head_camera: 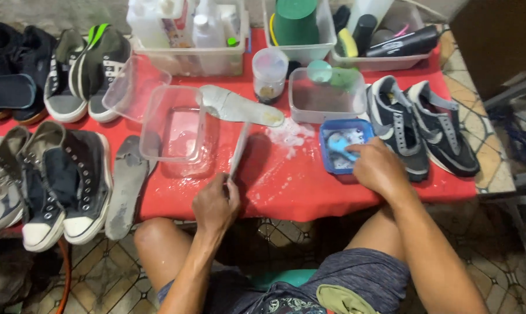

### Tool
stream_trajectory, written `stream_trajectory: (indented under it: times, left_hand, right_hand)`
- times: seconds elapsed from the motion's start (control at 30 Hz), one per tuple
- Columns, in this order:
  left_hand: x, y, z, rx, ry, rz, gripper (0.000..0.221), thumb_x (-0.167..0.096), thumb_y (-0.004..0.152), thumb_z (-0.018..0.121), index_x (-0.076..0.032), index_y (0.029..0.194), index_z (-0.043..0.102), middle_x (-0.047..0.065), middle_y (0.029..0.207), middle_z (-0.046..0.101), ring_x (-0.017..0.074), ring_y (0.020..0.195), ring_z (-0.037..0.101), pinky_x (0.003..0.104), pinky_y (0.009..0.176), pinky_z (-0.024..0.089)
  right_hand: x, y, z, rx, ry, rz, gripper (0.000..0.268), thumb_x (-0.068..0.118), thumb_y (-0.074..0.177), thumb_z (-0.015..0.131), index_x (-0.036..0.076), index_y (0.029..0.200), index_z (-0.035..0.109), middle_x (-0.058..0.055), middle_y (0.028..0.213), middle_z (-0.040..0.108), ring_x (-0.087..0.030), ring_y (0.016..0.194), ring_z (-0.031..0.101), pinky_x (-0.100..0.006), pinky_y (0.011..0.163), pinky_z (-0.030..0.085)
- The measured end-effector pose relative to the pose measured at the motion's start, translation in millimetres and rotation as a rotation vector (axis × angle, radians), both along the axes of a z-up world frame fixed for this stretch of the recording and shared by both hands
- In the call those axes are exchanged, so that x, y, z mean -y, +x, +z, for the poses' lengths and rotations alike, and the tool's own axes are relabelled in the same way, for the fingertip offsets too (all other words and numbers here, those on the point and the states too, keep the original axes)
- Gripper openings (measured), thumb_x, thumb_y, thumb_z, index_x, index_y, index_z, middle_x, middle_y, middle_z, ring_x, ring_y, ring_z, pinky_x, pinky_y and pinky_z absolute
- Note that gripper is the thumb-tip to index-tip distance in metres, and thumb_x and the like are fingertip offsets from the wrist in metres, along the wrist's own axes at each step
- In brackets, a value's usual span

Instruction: The person is cleaning shoe insoles by scrubbing them with a toothbrush and soapy water on a repair bench.

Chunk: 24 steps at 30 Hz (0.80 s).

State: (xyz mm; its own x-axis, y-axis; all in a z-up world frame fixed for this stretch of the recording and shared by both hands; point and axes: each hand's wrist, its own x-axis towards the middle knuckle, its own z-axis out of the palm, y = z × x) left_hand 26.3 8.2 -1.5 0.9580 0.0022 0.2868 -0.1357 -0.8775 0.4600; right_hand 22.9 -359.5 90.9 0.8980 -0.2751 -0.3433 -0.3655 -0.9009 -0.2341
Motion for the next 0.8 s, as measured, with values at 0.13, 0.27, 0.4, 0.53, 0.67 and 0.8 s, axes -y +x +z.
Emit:
stream_trajectory:
  times: [0.13,0.27,0.4,0.53,0.67,0.8]
  left_hand:
    - [-1.9,5.4,9.4,-0.295,-0.344,0.039,0.021,-0.03,0.096,0.048,-0.021,0.101,0.066,0.017,0.071,0.071,0.0444,0.08,0.071,0.054,0.071,0.054]
    - [1.4,-0.9,1.7,-0.171,-0.272,0.008,0.025,-0.027,0.094,0.054,-0.014,0.111,0.067,0.016,0.081,0.07,0.0405,0.085,0.07,0.05,0.077,0.054]
    - [8.3,-14.9,1.8,0.04,0.106,-0.027,0.059,-0.044,0.088,0.059,-0.014,0.139,0.057,0.01,0.139,0.061,0.032,0.125,0.057,0.051,0.101,0.042]
    - [18.6,-26.7,0.0,-0.087,0.133,-0.066,0.068,-0.042,0.096,0.05,-0.01,0.154,0.04,0.011,0.164,0.035,0.037,0.148,0.029,0.066,0.114,0.018]
    - [19.7,-28.3,4.8,-0.179,0.117,-0.065,0.067,-0.043,0.099,0.044,-0.011,0.156,0.036,0.009,0.166,0.029,0.0356,0.151,0.024,0.068,0.115,0.012]
    - [19.2,-25.9,-4.2,-0.21,0.172,-0.064,0.069,-0.049,0.099,0.039,-0.018,0.16,0.028,0.004,0.168,0.024,0.034,0.153,0.018,0.069,0.115,0.011]
  right_hand:
    - [-14.9,-30.5,20.4,0.237,0.042,0.084,0.045,0.015,0.091,0.059,0.026,0.133,0.073,-0.019,0.107,0.07,-0.045,0.108,0.067,-0.054,0.097,0.052]
    - [-66.0,-40.0,10.4,0.462,0.392,0.27,0.039,0.009,0.088,0.059,0.008,0.124,0.075,-0.029,0.106,0.072,-0.051,0.106,0.065,-0.057,0.095,0.049]
    - [-132.0,-43.1,3.8,0.253,0.292,0.437,0.048,0.015,0.091,0.052,0.022,0.136,0.067,-0.018,0.104,0.073,-0.044,0.093,0.072,-0.055,0.084,0.057]
    - [-154.3,-25.9,-9.0,0.132,0.154,0.519,0.052,0.017,0.091,0.051,0.029,0.14,0.062,-0.017,0.105,0.068,-0.048,0.078,0.072,-0.061,0.075,0.059]
    - [-135.1,-9.5,-141.3,0.533,-0.327,0.694,0.04,0.009,0.089,0.049,0.009,0.121,0.071,-0.023,0.091,0.067,-0.045,0.065,0.07,-0.056,0.059,0.058]
    - [-156.3,-12.1,-53.3,0.756,-0.618,0.997,0.025,0.001,0.085,0.042,-0.004,0.089,0.067,-0.011,0.06,0.054,-0.027,0.045,0.056,-0.043,0.035,0.043]
